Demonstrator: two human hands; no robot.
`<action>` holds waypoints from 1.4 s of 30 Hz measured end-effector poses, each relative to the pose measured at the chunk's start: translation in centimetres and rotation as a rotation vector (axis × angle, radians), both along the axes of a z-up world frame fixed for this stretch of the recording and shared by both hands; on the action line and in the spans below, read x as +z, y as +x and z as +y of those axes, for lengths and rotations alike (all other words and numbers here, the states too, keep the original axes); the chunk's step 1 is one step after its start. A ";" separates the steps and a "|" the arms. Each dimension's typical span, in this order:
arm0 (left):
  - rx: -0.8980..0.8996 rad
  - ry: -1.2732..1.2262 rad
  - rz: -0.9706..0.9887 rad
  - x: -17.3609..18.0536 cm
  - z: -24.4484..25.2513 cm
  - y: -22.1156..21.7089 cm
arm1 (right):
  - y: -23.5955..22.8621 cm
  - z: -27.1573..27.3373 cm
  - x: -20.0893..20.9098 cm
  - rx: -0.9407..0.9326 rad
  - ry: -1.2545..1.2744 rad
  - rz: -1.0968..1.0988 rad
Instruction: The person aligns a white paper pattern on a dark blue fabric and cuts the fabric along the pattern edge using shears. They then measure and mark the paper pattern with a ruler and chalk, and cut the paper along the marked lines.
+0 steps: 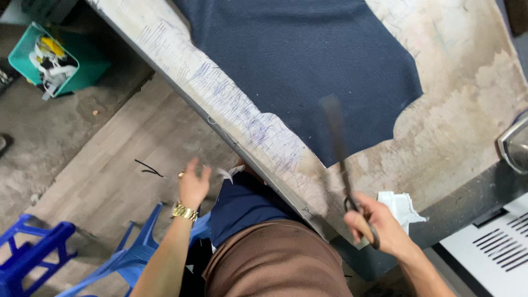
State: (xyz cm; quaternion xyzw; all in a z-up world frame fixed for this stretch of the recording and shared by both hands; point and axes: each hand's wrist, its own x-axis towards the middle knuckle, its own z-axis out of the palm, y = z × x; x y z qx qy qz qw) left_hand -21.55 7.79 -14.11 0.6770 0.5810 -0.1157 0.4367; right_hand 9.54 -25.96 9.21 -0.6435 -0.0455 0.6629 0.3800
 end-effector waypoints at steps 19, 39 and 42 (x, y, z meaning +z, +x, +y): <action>0.233 0.503 -0.162 -0.1 18.0 -1.8 | 2.8 -3.9 -5.6 -0.315 -0.389 -1.609; -0.787 0.977 0.098 14.2 61.3 31.8 | 10.8 12.0 -8.3 -0.307 -0.809 -1.679; -0.908 0.542 0.193 16.3 64.3 30.8 | 9.8 16.3 -4.7 -0.236 -0.898 -1.602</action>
